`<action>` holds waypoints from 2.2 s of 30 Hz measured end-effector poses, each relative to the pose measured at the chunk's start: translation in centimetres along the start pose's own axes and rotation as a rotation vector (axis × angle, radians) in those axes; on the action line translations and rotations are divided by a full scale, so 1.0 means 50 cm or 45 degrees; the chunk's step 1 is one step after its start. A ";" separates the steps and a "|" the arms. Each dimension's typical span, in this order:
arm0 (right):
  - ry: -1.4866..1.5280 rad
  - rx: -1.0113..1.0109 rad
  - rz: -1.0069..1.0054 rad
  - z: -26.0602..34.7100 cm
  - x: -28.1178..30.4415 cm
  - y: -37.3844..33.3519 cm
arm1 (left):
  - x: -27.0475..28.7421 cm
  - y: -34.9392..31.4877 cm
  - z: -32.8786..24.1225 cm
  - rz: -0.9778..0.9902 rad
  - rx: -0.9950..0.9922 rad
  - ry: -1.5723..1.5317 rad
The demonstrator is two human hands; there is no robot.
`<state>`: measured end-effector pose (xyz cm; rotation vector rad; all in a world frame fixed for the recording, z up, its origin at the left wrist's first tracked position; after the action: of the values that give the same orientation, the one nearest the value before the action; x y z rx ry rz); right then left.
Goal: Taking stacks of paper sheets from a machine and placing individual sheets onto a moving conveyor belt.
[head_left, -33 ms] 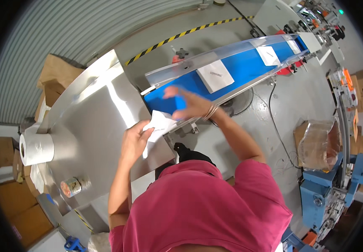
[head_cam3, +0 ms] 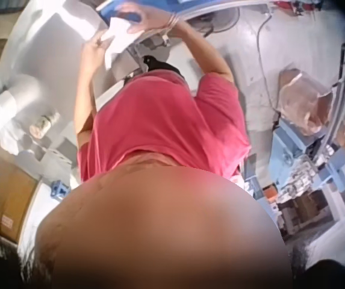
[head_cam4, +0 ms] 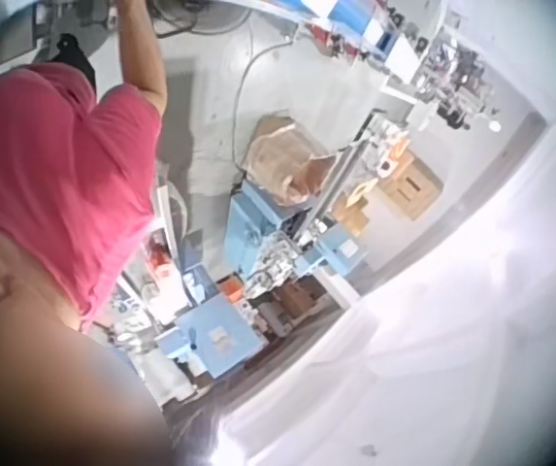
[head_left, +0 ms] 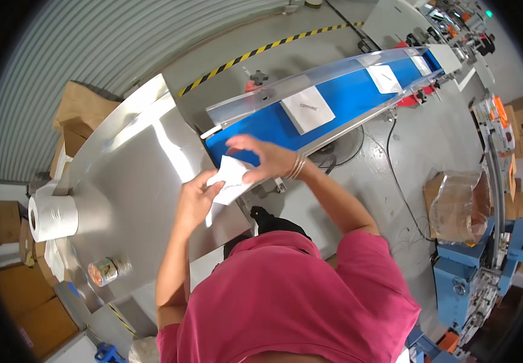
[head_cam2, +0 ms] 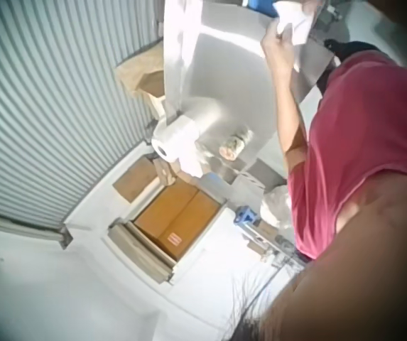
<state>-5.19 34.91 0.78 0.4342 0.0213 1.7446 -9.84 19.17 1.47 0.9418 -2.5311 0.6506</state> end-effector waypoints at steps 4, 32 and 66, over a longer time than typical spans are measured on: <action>0.310 -0.426 -0.018 -0.091 -0.033 -0.016 | -0.035 0.071 0.024 0.156 -0.083 -0.341; -0.636 -1.393 -1.115 -0.388 -0.146 -0.599 | -0.147 -0.025 0.196 0.374 -0.113 0.198; 0.732 -1.546 -2.181 -0.259 -1.562 -1.225 | -0.304 -0.257 0.116 0.089 -0.913 0.795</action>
<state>60.62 -22.54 -48.02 -0.8330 -0.1929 -0.0679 8.76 15.27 -6.86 0.3203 -1.9816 0.0041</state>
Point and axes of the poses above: each hand's wrist, its own y-axis towards the middle knuckle, its own x-axis out of the back of the hand, z = x × y, the point moved 9 cm from there along y, towards the middle knuckle, and after that the axes turned 5 degrees about z, right-handed, at the moved point
